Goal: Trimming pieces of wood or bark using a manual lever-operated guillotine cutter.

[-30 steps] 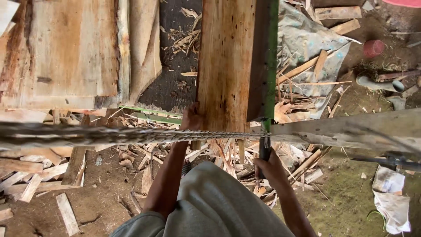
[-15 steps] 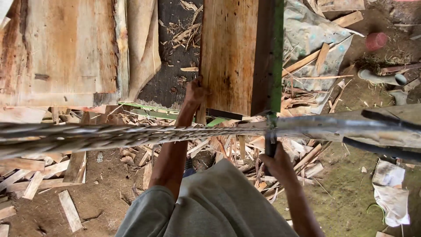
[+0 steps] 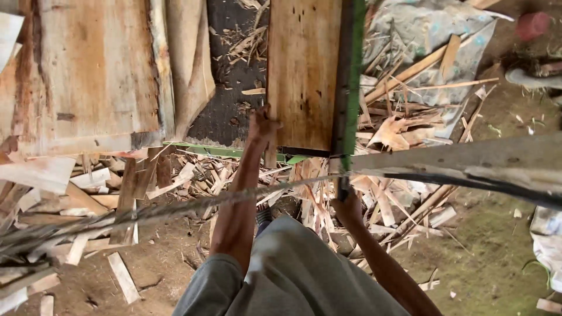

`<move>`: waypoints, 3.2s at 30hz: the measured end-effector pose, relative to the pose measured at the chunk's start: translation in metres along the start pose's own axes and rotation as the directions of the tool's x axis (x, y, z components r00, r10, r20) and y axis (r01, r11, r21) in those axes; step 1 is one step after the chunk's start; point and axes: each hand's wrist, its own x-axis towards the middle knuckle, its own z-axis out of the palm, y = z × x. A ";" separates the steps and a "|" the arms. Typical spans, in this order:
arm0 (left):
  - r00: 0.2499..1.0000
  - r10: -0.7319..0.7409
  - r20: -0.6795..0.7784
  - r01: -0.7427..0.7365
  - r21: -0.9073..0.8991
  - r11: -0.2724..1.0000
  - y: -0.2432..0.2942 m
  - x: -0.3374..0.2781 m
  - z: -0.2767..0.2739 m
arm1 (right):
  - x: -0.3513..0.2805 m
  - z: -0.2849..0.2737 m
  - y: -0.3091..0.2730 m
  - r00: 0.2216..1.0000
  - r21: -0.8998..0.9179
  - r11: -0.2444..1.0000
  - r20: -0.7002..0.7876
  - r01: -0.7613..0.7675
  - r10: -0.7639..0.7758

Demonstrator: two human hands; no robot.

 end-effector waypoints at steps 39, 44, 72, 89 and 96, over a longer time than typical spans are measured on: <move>0.959 -0.282 0.009 0.280 -0.149 0.948 -0.081 -0.207 -0.103 | 0.009 0.054 -0.067 0.903 0.477 0.856 0.429 -0.200 -0.028; 0.994 0.089 -0.063 -0.098 -0.159 0.982 -0.154 -0.162 -0.081 | 0.000 0.044 -0.139 0.955 0.538 0.841 0.276 -0.063 -0.105; 0.824 0.220 0.522 0.398 -0.810 0.430 -0.177 -0.147 0.081 | 0.001 0.074 -0.068 0.998 0.307 0.950 0.012 0.058 -0.065; 0.977 -0.108 0.182 0.146 -0.207 0.967 -0.114 -0.124 0.020 | 0.061 0.016 -0.026 1.000 0.105 0.994 -0.003 -0.010 0.010; 0.998 -0.053 -0.015 0.055 0.138 0.989 -0.052 -0.096 0.014 | 0.063 -0.062 -0.011 0.969 0.911 0.358 0.240 -0.203 -0.062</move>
